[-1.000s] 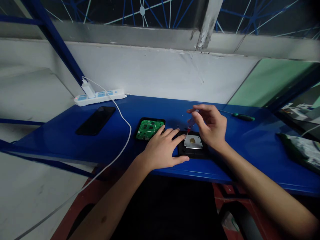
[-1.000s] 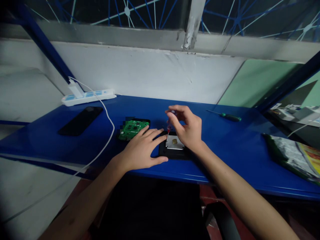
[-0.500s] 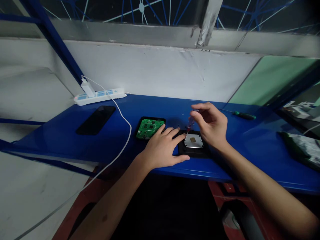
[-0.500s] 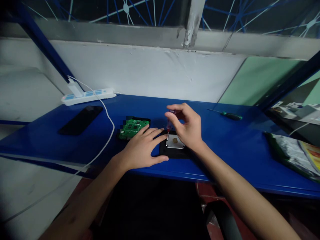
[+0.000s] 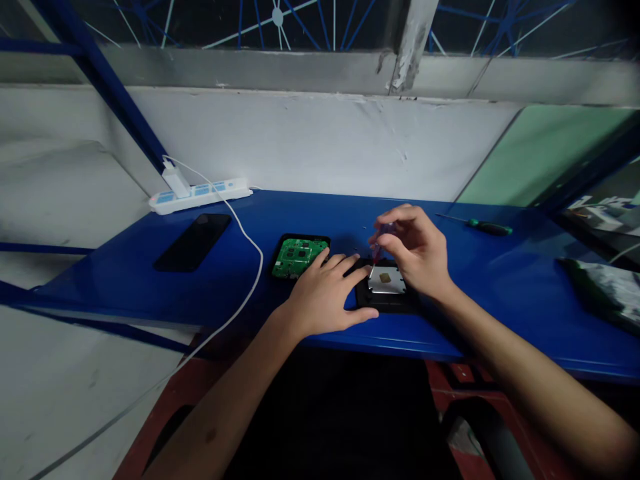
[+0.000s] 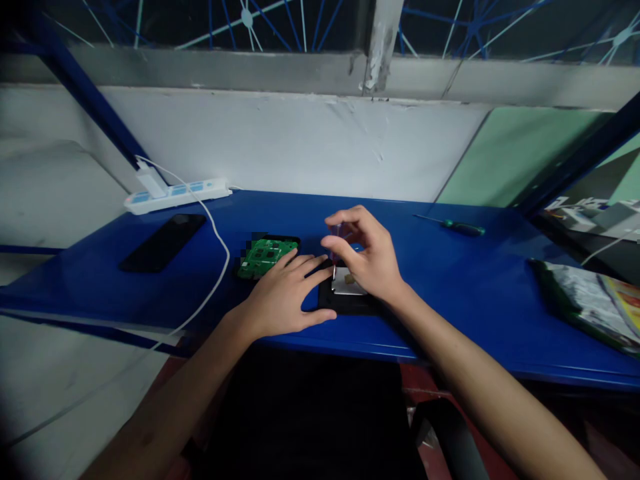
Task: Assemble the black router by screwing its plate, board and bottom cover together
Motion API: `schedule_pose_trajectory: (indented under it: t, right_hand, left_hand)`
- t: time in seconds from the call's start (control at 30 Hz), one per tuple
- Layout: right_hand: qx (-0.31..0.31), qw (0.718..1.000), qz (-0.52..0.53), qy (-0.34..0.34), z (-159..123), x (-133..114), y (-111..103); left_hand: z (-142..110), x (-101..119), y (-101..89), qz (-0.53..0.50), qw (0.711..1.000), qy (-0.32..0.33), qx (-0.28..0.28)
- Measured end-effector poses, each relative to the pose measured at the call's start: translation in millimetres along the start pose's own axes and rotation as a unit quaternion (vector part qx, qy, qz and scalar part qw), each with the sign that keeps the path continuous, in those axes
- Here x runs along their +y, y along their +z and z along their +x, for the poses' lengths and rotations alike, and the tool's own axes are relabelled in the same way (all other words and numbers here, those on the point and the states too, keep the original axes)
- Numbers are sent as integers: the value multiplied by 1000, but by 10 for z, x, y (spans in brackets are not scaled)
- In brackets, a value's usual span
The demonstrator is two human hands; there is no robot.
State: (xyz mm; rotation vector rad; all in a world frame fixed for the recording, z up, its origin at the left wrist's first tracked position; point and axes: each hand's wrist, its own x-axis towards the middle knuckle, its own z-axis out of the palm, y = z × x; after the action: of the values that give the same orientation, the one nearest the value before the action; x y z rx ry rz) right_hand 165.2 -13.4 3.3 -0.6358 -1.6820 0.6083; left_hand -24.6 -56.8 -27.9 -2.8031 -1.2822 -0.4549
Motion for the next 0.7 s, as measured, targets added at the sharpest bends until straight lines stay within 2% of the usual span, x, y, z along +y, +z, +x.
schedule_pose_trajectory:
  t: [0.1, 0.27, 0.5, 0.7]
  right_hand:
    - [39, 999, -27, -7, 5, 5, 21]
    - [19, 999, -11, 27, -21, -27, 30]
    - [7, 997, -69, -35, -47, 21, 17]
    - [19, 992, -110, -56, -18, 35, -10]
  left_hand:
    - [2, 2, -7, 0, 1000, 0, -2]
    - [2, -2, -3, -1, 1000, -1, 1]
    - [-6, 8, -11, -4, 1000, -5, -1]
    - [-8, 2, -8, -7, 1000, -7, 1]
